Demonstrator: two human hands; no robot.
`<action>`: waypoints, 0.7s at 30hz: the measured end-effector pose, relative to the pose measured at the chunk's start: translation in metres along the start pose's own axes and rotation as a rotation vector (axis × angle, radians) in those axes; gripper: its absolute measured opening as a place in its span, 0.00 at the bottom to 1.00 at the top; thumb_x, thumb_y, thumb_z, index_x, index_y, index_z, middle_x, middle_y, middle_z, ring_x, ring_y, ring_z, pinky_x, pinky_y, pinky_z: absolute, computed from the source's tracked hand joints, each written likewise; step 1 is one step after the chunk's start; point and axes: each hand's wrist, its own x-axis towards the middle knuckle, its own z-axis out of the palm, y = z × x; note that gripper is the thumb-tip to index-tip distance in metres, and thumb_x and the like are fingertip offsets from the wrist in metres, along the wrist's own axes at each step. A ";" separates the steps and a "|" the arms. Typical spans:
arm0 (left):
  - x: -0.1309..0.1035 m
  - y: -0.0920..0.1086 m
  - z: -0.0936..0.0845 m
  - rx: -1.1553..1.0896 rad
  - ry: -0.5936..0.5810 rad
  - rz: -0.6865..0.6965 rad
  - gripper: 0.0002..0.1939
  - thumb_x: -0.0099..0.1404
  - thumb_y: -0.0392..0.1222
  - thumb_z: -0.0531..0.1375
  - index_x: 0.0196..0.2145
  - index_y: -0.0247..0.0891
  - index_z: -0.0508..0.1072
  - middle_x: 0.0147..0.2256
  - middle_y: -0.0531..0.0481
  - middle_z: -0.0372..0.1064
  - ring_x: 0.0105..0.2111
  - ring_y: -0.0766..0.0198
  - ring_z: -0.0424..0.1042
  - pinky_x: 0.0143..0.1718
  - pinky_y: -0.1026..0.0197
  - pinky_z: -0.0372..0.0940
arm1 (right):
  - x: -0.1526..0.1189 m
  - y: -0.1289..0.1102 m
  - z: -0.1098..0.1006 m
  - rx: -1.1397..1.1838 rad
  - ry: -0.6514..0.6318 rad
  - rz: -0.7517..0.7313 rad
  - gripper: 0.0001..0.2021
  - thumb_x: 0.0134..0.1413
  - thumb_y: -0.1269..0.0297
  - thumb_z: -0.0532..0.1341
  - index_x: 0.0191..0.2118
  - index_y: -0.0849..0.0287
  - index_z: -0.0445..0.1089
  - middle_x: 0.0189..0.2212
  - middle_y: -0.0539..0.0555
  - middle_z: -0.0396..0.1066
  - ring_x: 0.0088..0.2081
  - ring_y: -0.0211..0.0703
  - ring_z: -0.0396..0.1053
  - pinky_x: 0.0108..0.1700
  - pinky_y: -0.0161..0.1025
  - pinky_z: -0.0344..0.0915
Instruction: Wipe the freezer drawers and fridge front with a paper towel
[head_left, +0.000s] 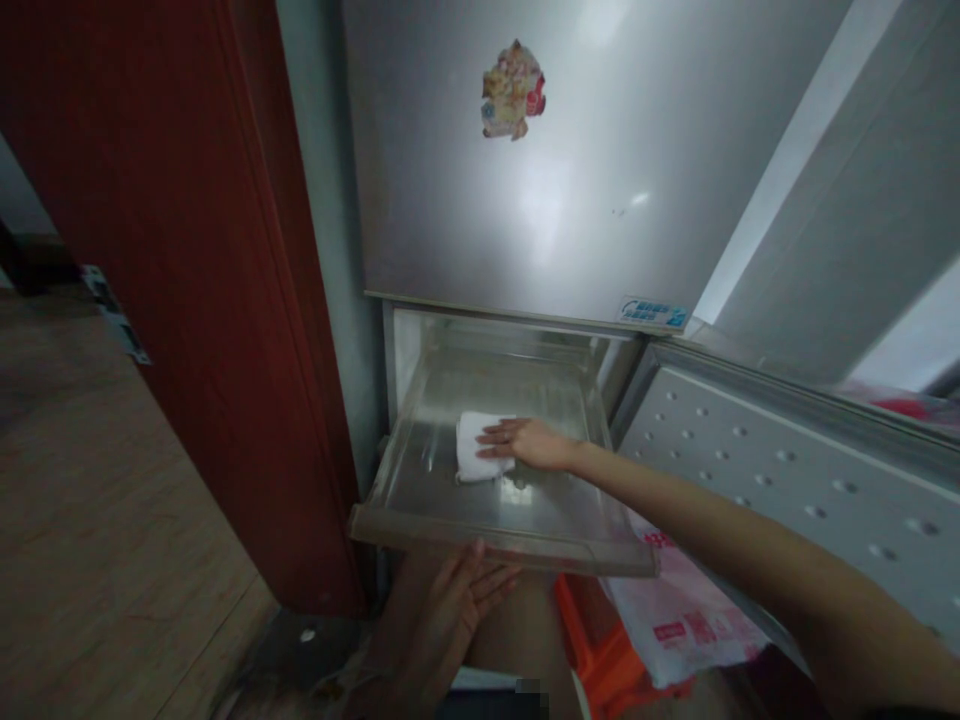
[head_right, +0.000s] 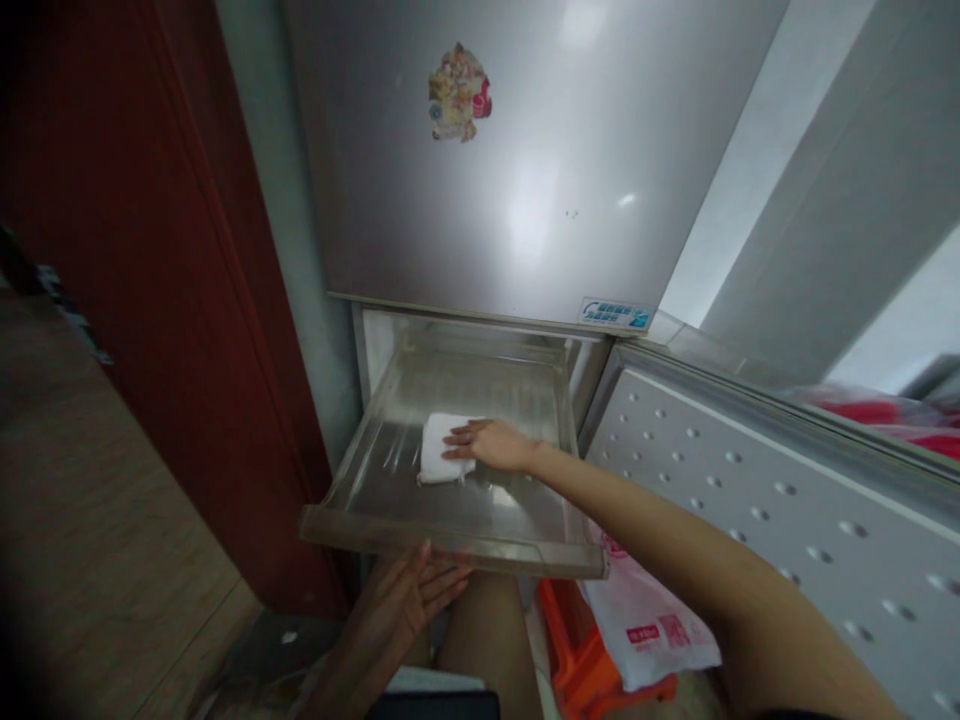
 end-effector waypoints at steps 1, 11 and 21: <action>0.001 -0.001 0.000 0.002 0.001 0.007 0.24 0.47 0.51 0.71 0.34 0.32 0.69 0.35 0.36 0.77 0.40 0.45 0.77 0.45 0.50 0.70 | 0.003 0.013 -0.004 -0.006 0.013 0.050 0.21 0.64 0.72 0.49 0.59 0.51 0.62 0.60 0.51 0.59 0.62 0.43 0.56 0.63 0.45 0.55; -0.002 0.003 0.000 -0.002 -0.011 0.005 0.21 0.50 0.48 0.70 0.34 0.33 0.68 0.34 0.39 0.77 0.41 0.44 0.76 0.47 0.48 0.69 | 0.023 0.083 -0.034 0.014 0.148 0.605 0.21 0.64 0.69 0.47 0.60 0.47 0.61 0.60 0.51 0.58 0.60 0.49 0.58 0.59 0.48 0.59; -0.005 0.006 0.005 0.015 0.019 -0.008 0.25 0.45 0.50 0.72 0.33 0.33 0.68 0.35 0.35 0.77 0.40 0.44 0.76 0.49 0.45 0.67 | 0.002 -0.007 -0.005 0.040 0.052 0.174 0.22 0.63 0.73 0.48 0.60 0.50 0.61 0.59 0.51 0.61 0.60 0.43 0.59 0.60 0.42 0.60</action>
